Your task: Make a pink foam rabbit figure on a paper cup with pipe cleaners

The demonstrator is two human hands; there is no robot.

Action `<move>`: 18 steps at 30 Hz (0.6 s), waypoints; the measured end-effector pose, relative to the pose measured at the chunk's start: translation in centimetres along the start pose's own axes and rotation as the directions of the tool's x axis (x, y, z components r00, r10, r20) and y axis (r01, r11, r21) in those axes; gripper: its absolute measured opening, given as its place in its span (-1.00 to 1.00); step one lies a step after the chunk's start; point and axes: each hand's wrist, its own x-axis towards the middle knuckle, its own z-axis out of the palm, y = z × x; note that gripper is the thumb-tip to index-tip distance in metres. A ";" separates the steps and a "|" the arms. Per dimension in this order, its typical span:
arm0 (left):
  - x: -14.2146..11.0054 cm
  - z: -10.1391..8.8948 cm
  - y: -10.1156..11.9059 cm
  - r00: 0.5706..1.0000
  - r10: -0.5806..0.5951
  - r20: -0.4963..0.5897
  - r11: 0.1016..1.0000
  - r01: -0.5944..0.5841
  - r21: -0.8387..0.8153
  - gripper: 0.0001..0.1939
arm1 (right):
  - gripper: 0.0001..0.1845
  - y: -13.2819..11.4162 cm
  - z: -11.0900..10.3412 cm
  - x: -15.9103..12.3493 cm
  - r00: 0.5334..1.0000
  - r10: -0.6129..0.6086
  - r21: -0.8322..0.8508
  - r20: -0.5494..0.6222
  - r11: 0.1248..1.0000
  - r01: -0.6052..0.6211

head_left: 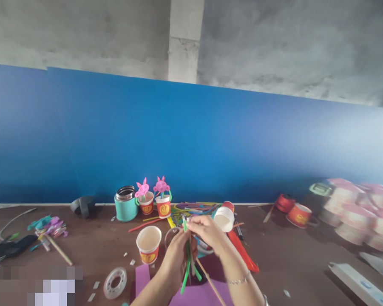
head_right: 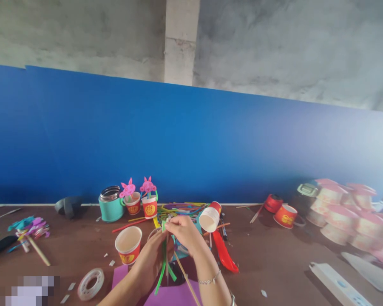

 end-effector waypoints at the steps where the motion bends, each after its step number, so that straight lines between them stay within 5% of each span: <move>1: 0.2 -0.2 -0.3 1.000 -0.003 -0.026 1.000 0.004 0.027 -0.69 | -0.64 0.1 -0.2 0.0 1.000 0.001 -0.036 -0.006 0.999 -0.001; 8: 1.7 -1.7 -1.4 0.958 0.158 -0.240 0.980 -0.123 0.155 -0.62 | -0.67 1.4 -1.8 1.0 0.980 0.109 0.021 -0.164 0.994 -0.107; 11: 1.1 -1.2 -1.1 0.936 0.286 -0.203 0.942 -0.235 0.241 -0.54 | -0.68 2.9 -2.4 2.4 0.964 0.088 -0.030 -0.252 0.995 -0.098; 14: 0.1 -0.2 -0.8 0.989 0.134 -0.053 0.954 -0.115 0.278 -0.42 | -0.65 4.4 -2.5 4.4 0.957 0.073 -0.086 -0.280 0.991 -0.101; 18: -0.2 0.3 -1.1 0.999 -0.003 0.050 0.960 -0.012 0.281 -0.32 | -0.62 5.7 -1.8 6.9 0.963 0.129 -0.083 -0.237 0.985 -0.152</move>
